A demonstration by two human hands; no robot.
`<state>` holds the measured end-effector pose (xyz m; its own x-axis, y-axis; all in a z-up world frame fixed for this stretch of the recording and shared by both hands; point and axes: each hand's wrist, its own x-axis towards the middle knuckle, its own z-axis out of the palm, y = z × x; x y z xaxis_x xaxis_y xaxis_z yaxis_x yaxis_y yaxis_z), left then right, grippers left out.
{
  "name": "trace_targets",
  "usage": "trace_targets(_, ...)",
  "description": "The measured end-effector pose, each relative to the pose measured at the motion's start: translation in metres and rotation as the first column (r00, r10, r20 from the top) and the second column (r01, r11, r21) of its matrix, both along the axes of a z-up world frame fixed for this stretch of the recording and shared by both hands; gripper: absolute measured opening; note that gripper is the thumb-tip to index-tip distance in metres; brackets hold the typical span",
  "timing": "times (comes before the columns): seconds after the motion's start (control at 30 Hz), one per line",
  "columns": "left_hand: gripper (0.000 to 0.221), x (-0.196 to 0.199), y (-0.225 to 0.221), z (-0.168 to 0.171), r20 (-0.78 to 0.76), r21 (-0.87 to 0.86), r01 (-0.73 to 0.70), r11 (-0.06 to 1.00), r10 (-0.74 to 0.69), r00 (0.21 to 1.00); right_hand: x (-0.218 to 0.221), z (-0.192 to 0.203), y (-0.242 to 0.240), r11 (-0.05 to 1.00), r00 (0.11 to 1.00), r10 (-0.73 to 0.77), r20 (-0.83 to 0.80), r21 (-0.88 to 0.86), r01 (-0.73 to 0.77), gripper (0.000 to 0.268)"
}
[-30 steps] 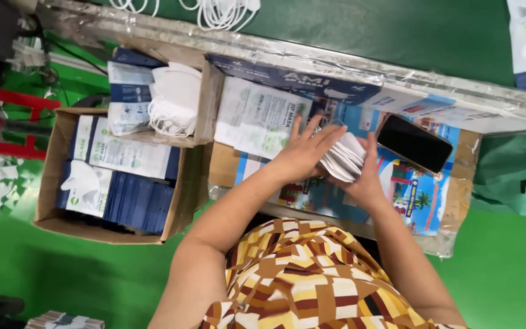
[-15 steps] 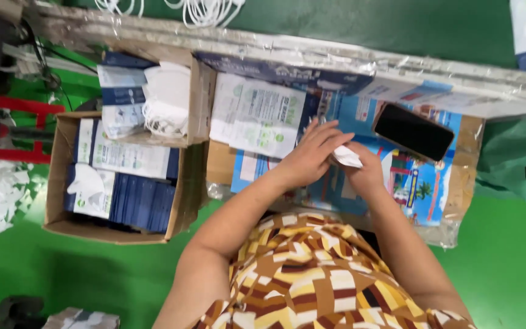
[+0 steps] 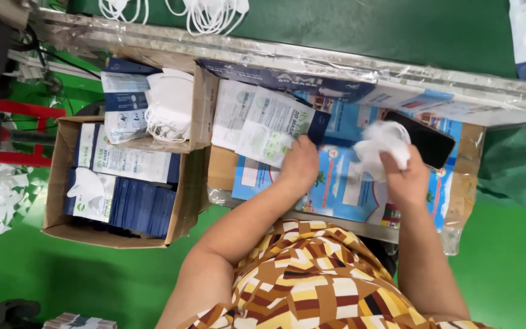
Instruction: Packing face masks into individual plastic sleeves and organizing them into boxes at a manufacturing station.
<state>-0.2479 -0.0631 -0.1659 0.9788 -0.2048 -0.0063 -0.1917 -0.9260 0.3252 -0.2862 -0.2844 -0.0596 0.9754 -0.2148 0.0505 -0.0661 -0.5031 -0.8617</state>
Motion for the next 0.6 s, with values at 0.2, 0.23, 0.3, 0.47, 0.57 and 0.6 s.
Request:
trace_targets(0.2, 0.018, 0.015, 0.003, 0.03, 0.018, -0.011, -0.006, 1.0, 0.006, 1.0, -0.009, 0.008, 0.031, 0.94, 0.966, 0.196, 0.17, -0.312, -0.136, 0.04)
trace_targets(0.23, 0.018, 0.016, 0.009, 0.032, 0.019, -0.012, -0.004, 1.0, 0.005, 1.0, -0.01, 0.004, 0.029, 0.94, 0.966, 0.194, 0.171, -0.314, -0.134, 0.04)
trace_targets(0.3, 0.017, 0.021, 0.02, 0.036, -0.009, -0.174, -0.069, 0.982, 0.069, 0.998, -0.01, -0.004, 0.024, 0.871, 0.94, 0.321, 0.119, -0.428, -0.243, 0.039)
trace_targets(0.47, 0.021, 0.009, 0.033, 0.068, -0.016, -0.547, -0.037, 0.836, 0.034, 0.999, -0.006, -0.001, 0.042, 0.91, 0.951, 0.261, -0.168, 0.37, -0.185, 0.035)
trace_targets(0.57, 0.019, -0.002, 0.032, 0.081, 0.078, -0.7, 0.056, 0.712, -0.002, 0.997, 0.002, -0.022, 0.047, 0.893, 0.94, 0.193, -0.281, 0.447, -0.05, 0.029)
trace_targets(0.6, 0.016, -0.007, 0.032, 0.084, 0.141, -0.755, 0.105, 0.647, 0.004, 0.99, 0.004, -0.03, 0.048, 0.942, 0.947, 0.143, -0.288, 0.332, -0.042, 0.025)
